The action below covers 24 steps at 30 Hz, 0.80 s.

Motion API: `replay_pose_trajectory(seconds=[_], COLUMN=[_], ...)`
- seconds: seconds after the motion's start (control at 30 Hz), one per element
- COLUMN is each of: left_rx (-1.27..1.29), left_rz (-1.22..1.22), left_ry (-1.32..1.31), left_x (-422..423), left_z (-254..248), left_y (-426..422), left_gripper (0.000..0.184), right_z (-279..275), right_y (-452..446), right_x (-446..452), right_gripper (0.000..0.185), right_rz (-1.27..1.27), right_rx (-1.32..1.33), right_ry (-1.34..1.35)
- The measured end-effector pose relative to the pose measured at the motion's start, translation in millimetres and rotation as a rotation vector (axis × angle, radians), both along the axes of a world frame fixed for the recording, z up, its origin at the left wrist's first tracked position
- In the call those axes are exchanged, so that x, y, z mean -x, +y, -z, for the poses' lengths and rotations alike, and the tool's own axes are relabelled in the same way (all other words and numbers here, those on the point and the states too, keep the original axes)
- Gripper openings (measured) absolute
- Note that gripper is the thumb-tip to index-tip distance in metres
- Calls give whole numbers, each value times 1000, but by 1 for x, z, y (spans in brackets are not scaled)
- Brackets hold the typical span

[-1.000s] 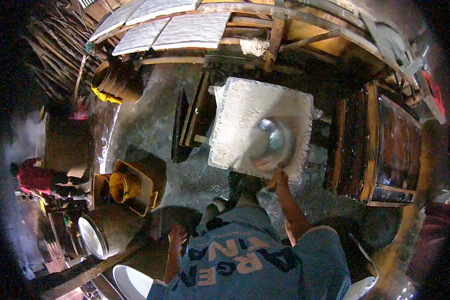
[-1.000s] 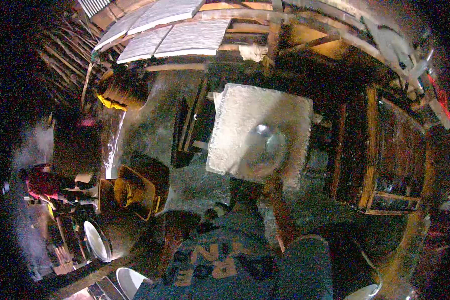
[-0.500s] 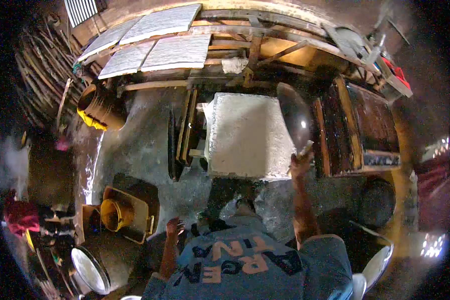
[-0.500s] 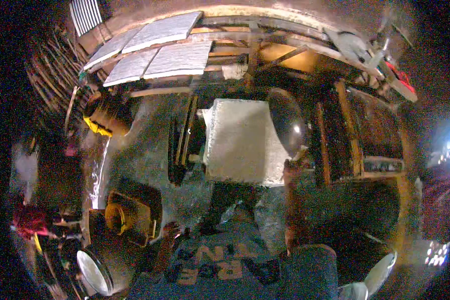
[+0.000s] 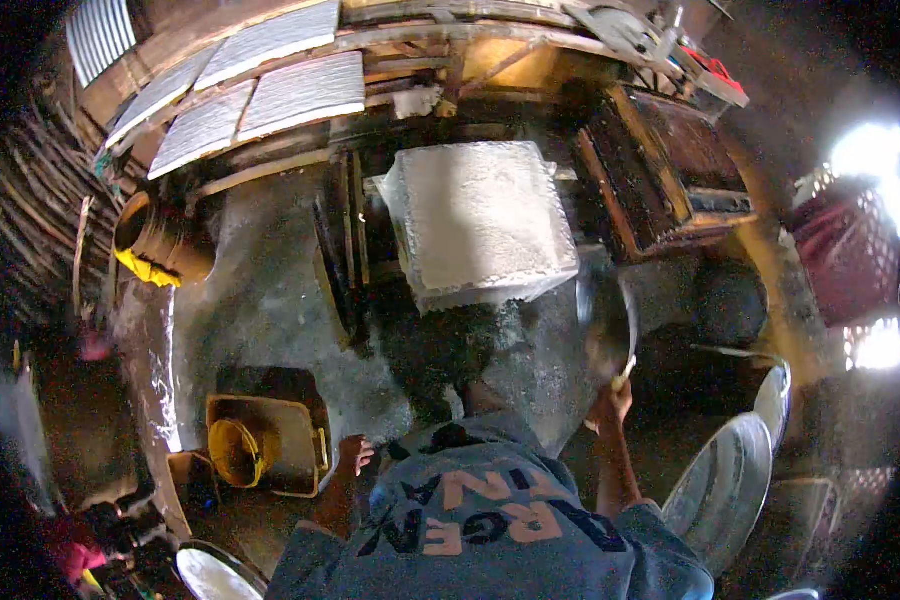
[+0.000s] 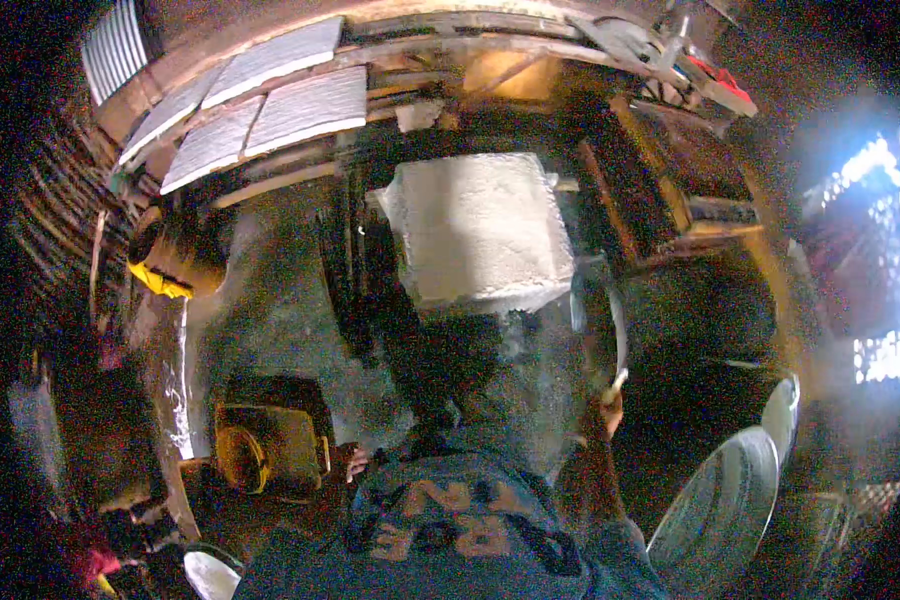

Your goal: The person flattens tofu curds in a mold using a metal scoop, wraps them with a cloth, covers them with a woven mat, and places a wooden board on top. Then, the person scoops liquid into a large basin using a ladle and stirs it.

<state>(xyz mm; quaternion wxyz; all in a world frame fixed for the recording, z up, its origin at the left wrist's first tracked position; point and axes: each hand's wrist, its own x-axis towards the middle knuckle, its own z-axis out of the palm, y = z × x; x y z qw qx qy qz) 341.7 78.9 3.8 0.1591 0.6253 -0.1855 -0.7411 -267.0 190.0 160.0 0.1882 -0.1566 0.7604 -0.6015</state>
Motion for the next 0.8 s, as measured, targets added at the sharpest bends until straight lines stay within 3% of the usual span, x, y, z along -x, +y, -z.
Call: replay_pose_trajectory(seconds=[0.07,0.17,0.23,0.27,0.33,0.53,0.6,0.67,0.7,0.77,0.8], left_rx=[2,14,233,202,139,100,130,143,137,177,223], left_rz=[29,58,299,219,56,207,180,224,280,381,427], left_ry=[-4,-17,-38,-63,-116,262,128,55,49,99,156], left_x=[9,33,43,54,89,133,169,190,199,208,211], left_z=[-4,-14,-24,-31,-67,-40,-81,-74,-22,-10,-35], left_y=[-8,-26,-41,-47,-64,-129,-139,-145,-152,-157,-159], left_gripper=[28,24,22,21,22,17,17,18,19,21,22], right_z=[77,64,56,56,53,41,39,34,34,30,30], right_y=[124,231,275,290,310,330,332,337,341,347,351], right_x=[11,-54,-92,-109,-140,-200,-210,-216,-218,-221,-222], right_gripper=[27,28,29,30,30,32,33,34,34,35,35], right_rz=[-24,164,267,300,345,384,388,401,411,426,427], right_rx=[-232,-530,-602,-620,-643,-632,-620,-615,-615,-611,-611], right_ry=[70,-243,-426,-500,-614,-795,-814,-835,-845,-856,-856])
